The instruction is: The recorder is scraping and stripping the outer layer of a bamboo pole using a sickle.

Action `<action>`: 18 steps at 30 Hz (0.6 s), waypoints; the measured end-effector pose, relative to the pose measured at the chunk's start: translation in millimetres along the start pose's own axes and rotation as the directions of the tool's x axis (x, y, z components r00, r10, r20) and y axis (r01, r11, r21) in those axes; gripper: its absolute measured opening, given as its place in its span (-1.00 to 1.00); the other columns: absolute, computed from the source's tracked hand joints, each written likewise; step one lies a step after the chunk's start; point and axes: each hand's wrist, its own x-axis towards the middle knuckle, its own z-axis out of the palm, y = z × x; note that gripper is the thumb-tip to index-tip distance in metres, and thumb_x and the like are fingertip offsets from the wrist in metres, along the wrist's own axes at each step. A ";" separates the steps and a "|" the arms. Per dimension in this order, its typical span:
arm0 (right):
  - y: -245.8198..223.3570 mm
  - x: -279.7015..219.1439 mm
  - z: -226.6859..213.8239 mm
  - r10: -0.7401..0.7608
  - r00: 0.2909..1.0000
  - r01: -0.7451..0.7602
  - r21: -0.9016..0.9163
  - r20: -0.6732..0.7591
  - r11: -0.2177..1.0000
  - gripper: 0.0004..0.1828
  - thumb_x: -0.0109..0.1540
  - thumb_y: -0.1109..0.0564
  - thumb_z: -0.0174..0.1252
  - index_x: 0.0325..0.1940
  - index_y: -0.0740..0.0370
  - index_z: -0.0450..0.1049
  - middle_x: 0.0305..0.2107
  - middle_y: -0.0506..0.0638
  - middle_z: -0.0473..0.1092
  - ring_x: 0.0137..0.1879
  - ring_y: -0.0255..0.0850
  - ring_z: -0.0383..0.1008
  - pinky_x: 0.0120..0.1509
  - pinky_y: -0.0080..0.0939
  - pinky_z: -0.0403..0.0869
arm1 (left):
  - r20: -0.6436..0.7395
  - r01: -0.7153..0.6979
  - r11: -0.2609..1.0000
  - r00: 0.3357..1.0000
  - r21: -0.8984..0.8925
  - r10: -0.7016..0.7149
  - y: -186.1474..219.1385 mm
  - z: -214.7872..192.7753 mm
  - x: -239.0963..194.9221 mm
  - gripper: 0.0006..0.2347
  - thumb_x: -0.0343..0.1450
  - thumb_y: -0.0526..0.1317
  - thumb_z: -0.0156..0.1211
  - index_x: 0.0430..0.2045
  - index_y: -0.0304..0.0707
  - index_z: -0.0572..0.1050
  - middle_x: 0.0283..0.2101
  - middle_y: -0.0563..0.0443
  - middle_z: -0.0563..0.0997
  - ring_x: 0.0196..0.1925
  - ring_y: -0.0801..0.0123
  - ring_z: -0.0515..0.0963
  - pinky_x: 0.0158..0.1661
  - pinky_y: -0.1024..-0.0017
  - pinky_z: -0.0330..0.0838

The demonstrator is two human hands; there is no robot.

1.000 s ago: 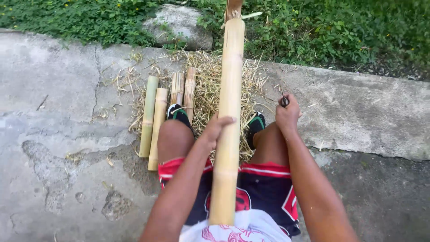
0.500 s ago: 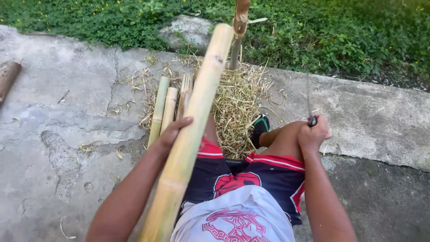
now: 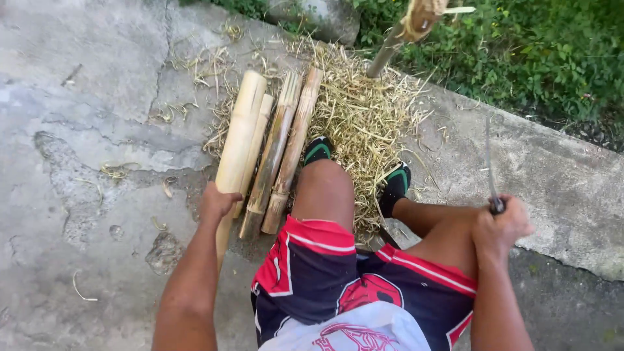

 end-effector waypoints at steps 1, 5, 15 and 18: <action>1.2 -0.2 -4.5 0.057 0.998 -0.057 -0.011 0.025 0.998 -0.88 0.22 0.34 0.07 -0.16 0.32 0.43 -0.27 0.12 0.38 -0.08 0.02 0.36 0.14 0.06 0.17 | 0.014 0.044 0.999 0.999 -0.024 -0.043 -7.9 13.2 4.5 -0.35 0.07 -0.06 0.60 -0.02 -0.39 0.47 -0.01 -0.40 0.62 0.04 -0.16 0.63 0.05 0.09 0.47; 18.2 -1.5 -9.7 0.215 0.974 -0.219 0.040 0.074 0.975 -0.95 0.30 0.29 0.04 -0.17 0.28 0.40 -0.27 0.08 0.39 -0.15 -0.10 0.39 0.15 -0.05 0.26 | 0.047 0.148 0.989 0.988 -0.004 -0.148 -5.1 50.4 24.7 -0.34 0.08 -0.07 0.60 0.01 -0.35 0.44 0.06 -0.37 0.59 0.11 -0.16 0.59 0.08 0.06 0.45; 32.2 2.4 -13.2 0.246 0.965 -0.234 -0.120 0.089 0.965 -0.94 0.28 0.29 0.13 -0.18 0.21 0.43 -0.28 0.03 0.43 -0.08 -0.15 0.37 0.38 -0.06 0.14 | 0.028 0.164 0.982 0.985 0.091 -0.168 -1.9 110.9 82.4 -0.33 0.17 -0.10 0.52 0.15 -0.21 0.32 0.15 -0.19 0.48 0.16 -0.14 0.50 0.08 -0.09 0.34; 3.5 15.2 -12.8 0.214 0.974 -0.205 -0.111 0.077 0.972 -0.92 0.28 0.30 0.15 -0.15 0.22 0.45 -0.25 0.04 0.44 -0.04 -0.12 0.37 0.37 -0.02 0.11 | 0.072 -0.019 0.995 0.997 -0.095 0.026 22.8 63.9 49.9 -0.57 0.27 -0.10 0.44 -0.05 -0.26 0.45 -0.02 -0.20 0.58 0.01 -0.03 0.60 0.02 0.13 0.46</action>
